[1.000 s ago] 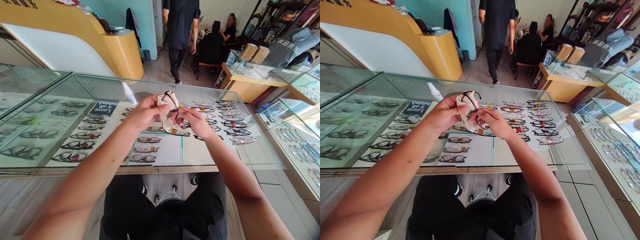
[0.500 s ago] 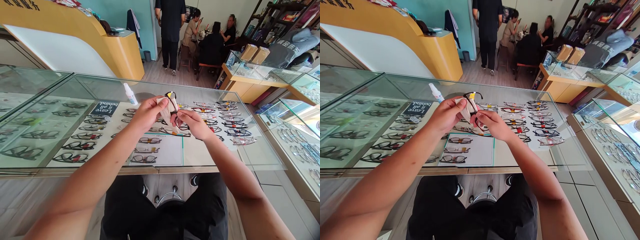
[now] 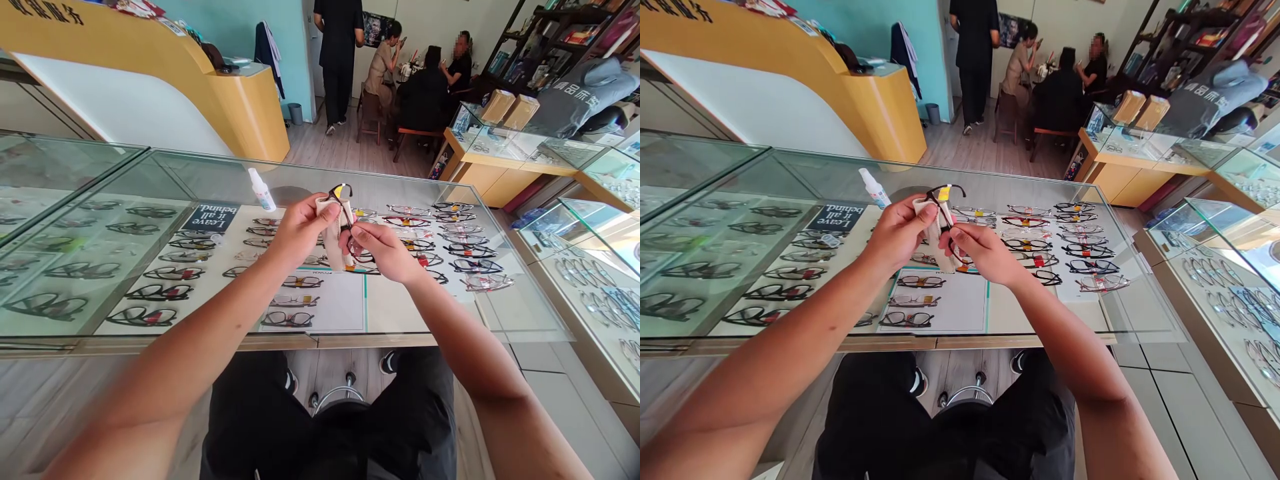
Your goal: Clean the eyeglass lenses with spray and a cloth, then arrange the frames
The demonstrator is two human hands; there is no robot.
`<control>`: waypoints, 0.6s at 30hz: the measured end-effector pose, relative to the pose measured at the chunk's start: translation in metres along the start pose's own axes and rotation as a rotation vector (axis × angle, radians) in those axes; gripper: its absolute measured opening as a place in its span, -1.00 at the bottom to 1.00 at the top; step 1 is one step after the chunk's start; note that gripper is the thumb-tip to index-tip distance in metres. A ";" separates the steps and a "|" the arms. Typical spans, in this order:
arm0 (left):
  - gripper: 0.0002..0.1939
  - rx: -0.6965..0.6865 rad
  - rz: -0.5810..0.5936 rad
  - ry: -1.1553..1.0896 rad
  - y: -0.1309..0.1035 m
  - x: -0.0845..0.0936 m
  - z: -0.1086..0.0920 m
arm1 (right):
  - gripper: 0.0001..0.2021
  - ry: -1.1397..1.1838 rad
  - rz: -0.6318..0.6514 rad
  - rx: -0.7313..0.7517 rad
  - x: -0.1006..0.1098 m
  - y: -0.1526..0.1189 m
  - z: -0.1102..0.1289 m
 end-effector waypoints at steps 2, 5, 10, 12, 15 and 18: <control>-0.52 0.011 0.023 0.012 0.002 0.005 -0.002 | -0.43 0.002 -0.001 0.003 0.000 0.000 0.002; -0.51 0.078 0.122 -0.004 0.005 0.008 -0.007 | -0.45 0.003 -0.008 -0.012 0.003 -0.001 0.004; -0.50 0.082 0.209 -0.045 0.002 -0.003 -0.010 | -0.49 0.084 -0.022 -0.064 0.006 0.001 0.001; -0.50 0.050 0.148 -0.057 -0.002 -0.008 -0.008 | -0.48 0.111 -0.008 -0.073 0.004 0.002 -0.002; -0.56 0.025 0.047 -0.024 -0.007 -0.010 -0.001 | -0.43 0.095 0.015 -0.059 -0.002 0.003 -0.004; -0.55 -0.011 -0.044 0.035 -0.007 -0.002 0.001 | -0.40 0.071 0.021 -0.043 -0.005 0.002 -0.003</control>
Point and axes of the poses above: each hand's wrist, its own y-axis towards the middle knuckle, its own x-axis out of the back of the hand, z = x × y, the point moved 7 cm from there along y, towards the middle knuckle, and after that the axes turned 10 degrees about -x, right-handed, at the moved point
